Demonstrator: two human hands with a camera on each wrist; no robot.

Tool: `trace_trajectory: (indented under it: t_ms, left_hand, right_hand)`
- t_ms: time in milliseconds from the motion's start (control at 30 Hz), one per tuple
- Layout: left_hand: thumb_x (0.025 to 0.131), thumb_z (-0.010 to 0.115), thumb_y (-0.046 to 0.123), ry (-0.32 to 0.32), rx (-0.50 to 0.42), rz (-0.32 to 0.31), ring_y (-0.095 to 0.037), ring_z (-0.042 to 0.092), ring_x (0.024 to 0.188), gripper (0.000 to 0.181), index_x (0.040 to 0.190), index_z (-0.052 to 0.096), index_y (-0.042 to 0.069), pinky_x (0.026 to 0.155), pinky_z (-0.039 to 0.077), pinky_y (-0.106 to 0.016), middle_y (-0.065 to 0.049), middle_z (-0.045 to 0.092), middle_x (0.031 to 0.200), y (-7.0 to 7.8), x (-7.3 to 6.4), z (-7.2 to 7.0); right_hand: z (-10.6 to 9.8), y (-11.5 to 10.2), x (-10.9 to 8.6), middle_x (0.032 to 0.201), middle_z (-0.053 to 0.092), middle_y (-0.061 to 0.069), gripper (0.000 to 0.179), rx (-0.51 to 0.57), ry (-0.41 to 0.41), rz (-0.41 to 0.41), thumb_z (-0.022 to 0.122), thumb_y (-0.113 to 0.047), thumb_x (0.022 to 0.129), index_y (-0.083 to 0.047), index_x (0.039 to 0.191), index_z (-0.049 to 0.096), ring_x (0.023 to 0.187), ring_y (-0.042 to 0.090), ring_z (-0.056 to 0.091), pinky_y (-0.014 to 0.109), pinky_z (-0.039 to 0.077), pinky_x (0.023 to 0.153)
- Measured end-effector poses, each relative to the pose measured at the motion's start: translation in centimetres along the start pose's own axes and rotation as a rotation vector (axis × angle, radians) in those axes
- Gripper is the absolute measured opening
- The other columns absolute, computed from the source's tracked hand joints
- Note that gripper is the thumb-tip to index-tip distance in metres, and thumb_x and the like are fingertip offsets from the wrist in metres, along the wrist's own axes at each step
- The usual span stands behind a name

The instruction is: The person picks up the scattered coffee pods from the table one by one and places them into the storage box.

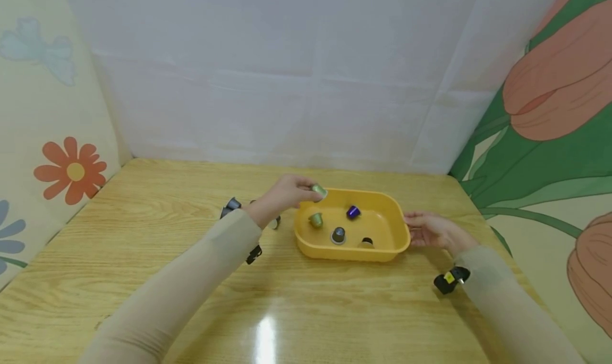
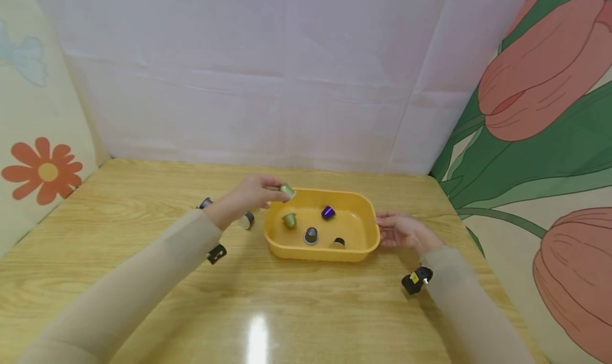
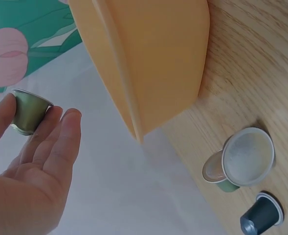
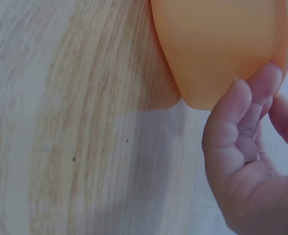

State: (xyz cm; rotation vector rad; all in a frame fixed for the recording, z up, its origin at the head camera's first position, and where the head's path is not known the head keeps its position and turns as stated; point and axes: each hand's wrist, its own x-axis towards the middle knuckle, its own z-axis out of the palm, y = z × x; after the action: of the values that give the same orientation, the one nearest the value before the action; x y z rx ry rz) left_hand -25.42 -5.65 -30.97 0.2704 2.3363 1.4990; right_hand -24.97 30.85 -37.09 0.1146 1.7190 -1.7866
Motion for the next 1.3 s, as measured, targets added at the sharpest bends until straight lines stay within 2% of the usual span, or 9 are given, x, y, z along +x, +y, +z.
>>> trace_trajectory:
  t_ms: [233, 533, 833, 1000, 1200, 1300]
  left_hand:
    - [0.092, 0.069, 0.024, -0.062, 0.057, 0.025, -0.028, 0.057, 0.116, 0.051, 0.135, 0.055, 0.002, 0.095, 0.048, -0.047, -0.012, 0.060, 0.128, 0.5, 0.1, 0.8]
    - [0.094, 0.066, 0.024, -0.122, 0.055, 0.062, -0.031, 0.055, 0.118, 0.044, 0.131, 0.058, 0.002, 0.096, 0.048, -0.049, -0.012, 0.062, 0.125, 1.1, 0.2, 1.7]
    - [0.094, 0.066, 0.028, -0.113, 0.093, 0.069, -0.025, 0.057, 0.113, 0.042, 0.128, 0.060, 0.004, 0.091, 0.051, -0.044, -0.009, 0.062, 0.124, 1.4, 0.9, 2.8]
    - [0.094, 0.066, 0.028, -0.136, 0.075, 0.085, -0.029, 0.056, 0.115, 0.040, 0.126, 0.061, 0.004, 0.085, 0.052, -0.040, -0.007, 0.063, 0.119, 1.6, 1.1, 3.3]
    - [0.093, 0.068, 0.027, -0.131, 0.057, 0.077, -0.031, 0.056, 0.117, 0.036, 0.122, 0.063, 0.005, 0.091, 0.050, -0.044, -0.006, 0.064, 0.117, 1.9, 1.4, 4.1]
    - [0.093, 0.068, 0.027, -0.120, 0.074, 0.082, -0.030, 0.057, 0.114, 0.036, 0.121, 0.063, 0.004, 0.089, 0.052, -0.041, -0.007, 0.064, 0.116, 2.1, 1.5, 4.5]
  right_hand:
    - [0.1, 0.0, 0.0, 0.088, 0.066, 0.001, 0.016, 0.000, 0.001, -0.002, 0.042, -0.012, 0.105, -0.014, 0.104, 0.058, 0.078, 0.014, 0.065, 0.030, 0.056, 0.071]
    - [0.2, -0.1, 0.0, 0.088, 0.065, 0.001, 0.014, -0.006, 0.001, -0.001, 0.044, -0.012, 0.104, -0.014, 0.104, 0.058, 0.079, 0.014, 0.065, 0.030, 0.056, 0.071]
    - [0.0, 0.0, 0.0, 0.087, 0.065, 0.000, 0.015, -0.031, 0.009, -0.006, 0.043, -0.012, 0.104, -0.016, 0.103, 0.058, 0.078, 0.014, 0.064, 0.029, 0.055, 0.071]
    - [0.0, 0.0, 0.1, 0.086, 0.066, -0.001, 0.018, -0.019, 0.004, -0.001, 0.043, -0.012, 0.104, -0.016, 0.101, 0.060, 0.078, 0.014, 0.065, 0.030, 0.056, 0.070]
    - [0.0, 0.0, 0.1, 0.087, 0.066, 0.000, 0.016, -0.014, -0.002, 0.001, 0.044, -0.013, 0.104, -0.015, 0.102, 0.059, 0.078, 0.014, 0.065, 0.030, 0.056, 0.070]
    - [0.0, 0.0, 0.1, 0.086, 0.066, 0.000, 0.016, -0.015, -0.002, -0.001, 0.044, -0.013, 0.104, -0.015, 0.102, 0.059, 0.078, 0.014, 0.065, 0.030, 0.056, 0.070]
